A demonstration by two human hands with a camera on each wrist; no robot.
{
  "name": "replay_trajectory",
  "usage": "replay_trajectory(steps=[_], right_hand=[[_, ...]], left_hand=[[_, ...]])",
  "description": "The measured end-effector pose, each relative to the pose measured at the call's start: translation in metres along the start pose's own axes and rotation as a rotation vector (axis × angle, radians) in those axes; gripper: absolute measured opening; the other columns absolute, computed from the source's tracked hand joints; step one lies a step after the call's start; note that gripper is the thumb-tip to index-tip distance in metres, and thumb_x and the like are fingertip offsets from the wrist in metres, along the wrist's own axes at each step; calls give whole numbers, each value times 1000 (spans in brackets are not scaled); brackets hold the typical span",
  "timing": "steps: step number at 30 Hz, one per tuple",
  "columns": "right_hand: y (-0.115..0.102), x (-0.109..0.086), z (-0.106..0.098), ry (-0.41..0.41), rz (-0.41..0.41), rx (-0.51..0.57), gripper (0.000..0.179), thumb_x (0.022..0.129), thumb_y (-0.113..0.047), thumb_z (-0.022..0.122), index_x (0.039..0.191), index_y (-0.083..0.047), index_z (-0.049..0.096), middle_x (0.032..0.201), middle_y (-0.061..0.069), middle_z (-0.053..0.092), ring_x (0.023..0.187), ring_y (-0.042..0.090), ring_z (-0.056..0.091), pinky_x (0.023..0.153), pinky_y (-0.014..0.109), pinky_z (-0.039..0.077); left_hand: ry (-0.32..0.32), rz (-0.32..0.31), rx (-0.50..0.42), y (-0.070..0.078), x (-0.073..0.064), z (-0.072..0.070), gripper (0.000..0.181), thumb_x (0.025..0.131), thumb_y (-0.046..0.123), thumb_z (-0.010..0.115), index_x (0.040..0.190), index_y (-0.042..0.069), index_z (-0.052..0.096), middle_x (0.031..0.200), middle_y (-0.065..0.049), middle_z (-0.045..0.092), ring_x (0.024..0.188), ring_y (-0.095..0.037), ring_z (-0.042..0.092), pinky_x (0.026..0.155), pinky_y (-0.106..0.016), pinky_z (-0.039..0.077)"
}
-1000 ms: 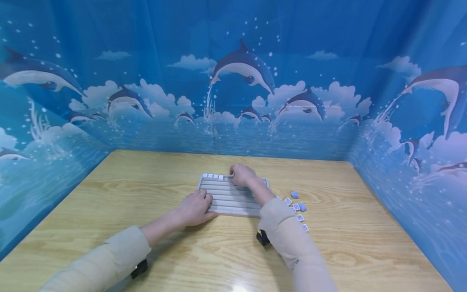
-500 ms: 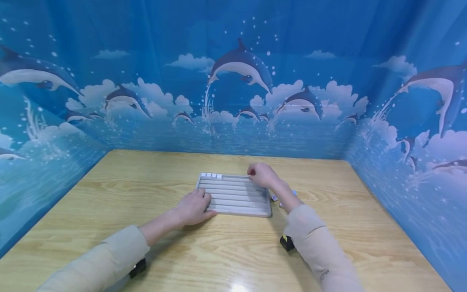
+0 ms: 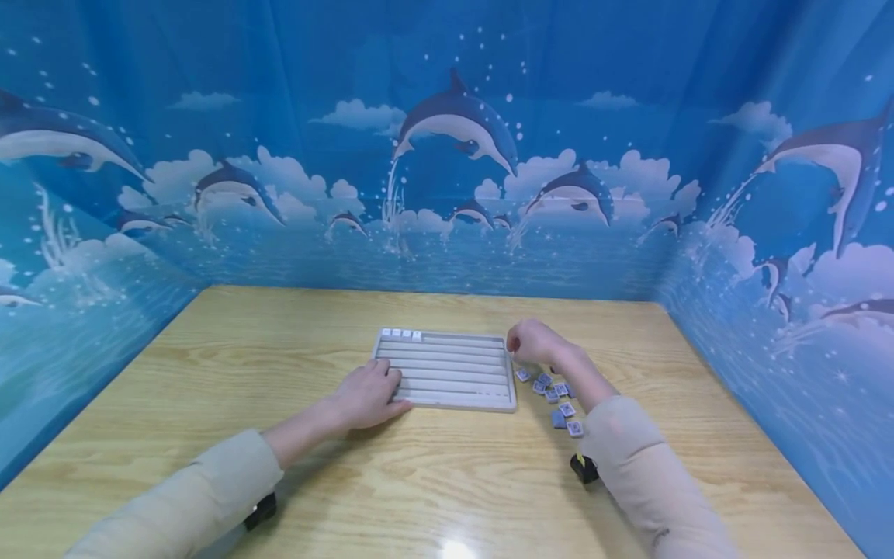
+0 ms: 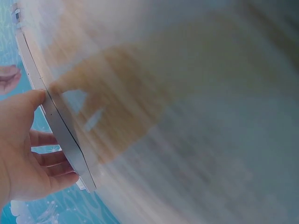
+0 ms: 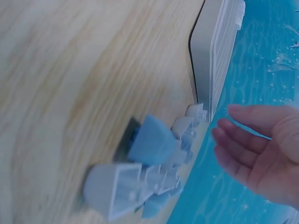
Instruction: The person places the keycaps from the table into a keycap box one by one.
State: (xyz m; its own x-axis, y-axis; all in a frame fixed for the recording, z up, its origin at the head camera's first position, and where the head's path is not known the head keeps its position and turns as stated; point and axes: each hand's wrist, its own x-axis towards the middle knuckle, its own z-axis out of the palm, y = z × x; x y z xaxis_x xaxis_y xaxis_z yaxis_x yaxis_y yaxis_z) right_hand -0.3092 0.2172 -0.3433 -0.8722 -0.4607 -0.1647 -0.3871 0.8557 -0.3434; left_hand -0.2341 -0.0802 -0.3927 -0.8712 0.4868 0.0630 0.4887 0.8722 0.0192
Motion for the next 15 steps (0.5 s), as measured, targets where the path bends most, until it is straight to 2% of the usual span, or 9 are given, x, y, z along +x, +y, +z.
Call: replay_trajectory(steps=[3, 7, 15], right_hand=[[-1, -5, 0, -77, 29, -48, 15, 77, 1, 65, 91, -2, 63, 82, 4, 58, 75, 18, 52, 69, 32, 47], [-3, -9, 3, -150, 54, -92, 14, 73, 1, 68, 84, -4, 60, 77, 3, 53, 69, 17, 47, 62, 30, 42], [-7, -7, 12, -172, 93, -146, 20, 69, 4, 68, 78, -7, 54, 74, 2, 51, 67, 17, 47, 59, 28, 40]], left_hand=[[-4, 0, 1, 0, 0, -1, 50, 85, 50, 59, 100, 2, 59, 92, -12, 51, 84, -23, 49, 73, -37, 47], [-8, 0, -7, 0, -1, -2, 50, 85, 50, 59, 101, 2, 59, 92, -12, 51, 85, -23, 49, 74, -37, 46], [3, 3, -9, 0, -2, -1, 49, 85, 49, 59, 100, 2, 59, 92, -12, 51, 84, -23, 49, 74, -37, 47]])
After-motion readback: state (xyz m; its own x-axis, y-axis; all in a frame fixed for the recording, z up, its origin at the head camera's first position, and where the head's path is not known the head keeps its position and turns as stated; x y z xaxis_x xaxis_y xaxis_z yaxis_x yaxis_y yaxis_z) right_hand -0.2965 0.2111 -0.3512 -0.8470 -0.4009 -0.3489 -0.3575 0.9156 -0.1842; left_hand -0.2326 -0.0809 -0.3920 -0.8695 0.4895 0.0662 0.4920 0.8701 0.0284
